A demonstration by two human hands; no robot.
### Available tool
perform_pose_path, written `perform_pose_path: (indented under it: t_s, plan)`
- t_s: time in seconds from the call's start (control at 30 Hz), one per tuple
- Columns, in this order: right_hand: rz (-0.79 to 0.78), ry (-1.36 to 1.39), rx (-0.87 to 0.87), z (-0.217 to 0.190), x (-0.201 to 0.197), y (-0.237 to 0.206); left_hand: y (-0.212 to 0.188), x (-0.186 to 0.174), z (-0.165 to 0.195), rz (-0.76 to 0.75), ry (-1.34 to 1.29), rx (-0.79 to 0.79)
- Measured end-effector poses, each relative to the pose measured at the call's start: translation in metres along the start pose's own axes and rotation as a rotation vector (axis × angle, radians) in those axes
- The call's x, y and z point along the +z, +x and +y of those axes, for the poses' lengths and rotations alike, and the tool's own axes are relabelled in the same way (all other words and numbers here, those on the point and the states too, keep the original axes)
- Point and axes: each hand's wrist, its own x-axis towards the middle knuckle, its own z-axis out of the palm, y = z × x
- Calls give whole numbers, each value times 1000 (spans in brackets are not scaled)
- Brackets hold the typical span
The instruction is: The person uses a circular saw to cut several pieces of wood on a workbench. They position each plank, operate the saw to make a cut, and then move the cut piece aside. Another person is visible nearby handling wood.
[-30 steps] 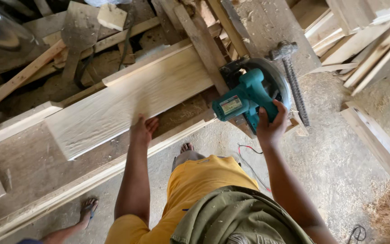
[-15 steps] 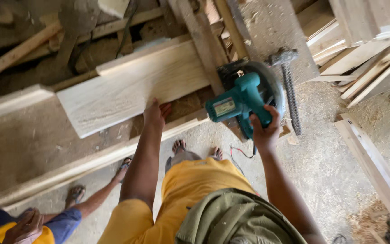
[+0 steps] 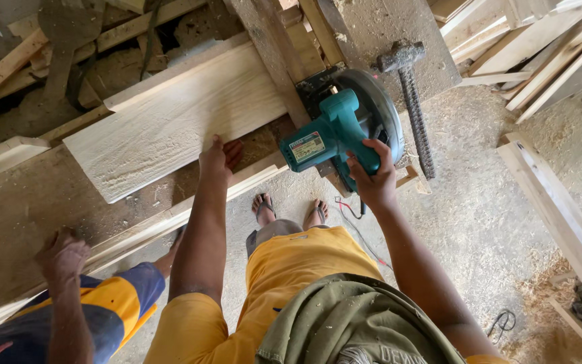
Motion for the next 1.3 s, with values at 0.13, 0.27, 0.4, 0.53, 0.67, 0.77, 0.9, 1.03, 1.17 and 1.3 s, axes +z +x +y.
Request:
perform_pose_path:
  t_s: [0.13, 0.27, 0.4, 0.53, 0.67, 0.77, 0.9, 1.03, 1.17, 1.3]
  plan:
    - [8, -50, -43, 2, -1, -1, -1, 2, -2, 4, 68, -7]
    - [2, -35, -52, 1, -1, -1, 1, 2, -5, -15, 68, 5]
    - [-3, -41, -66, -3, -2, -1, -3, 3, -4, -39, 89, 5]
    - [0, -34, -46, -6, -2, -1, -13, 8, 0, 4, 130, -7]
    - [-9, -51, -19, -6, -1, 1, -22, 13, 4, 87, 163, -5]
    - [-48, -17, -42, -5, -1, 2, -21, 14, 6, 190, 286, 3]
    - [-47, -30, -45, -5, -6, -5, -11, 15, 9, 270, 495, 28]
    - [-48, -45, -19, -6, -16, -21, -4, 16, 6, 283, 451, -1]
    - [1, -82, 18, -4, -18, -25, -1, 15, 1, 290, 324, 43]
    - [-1, -147, -33, 0, -13, -16, 1, 15, -2, 301, 306, 43]
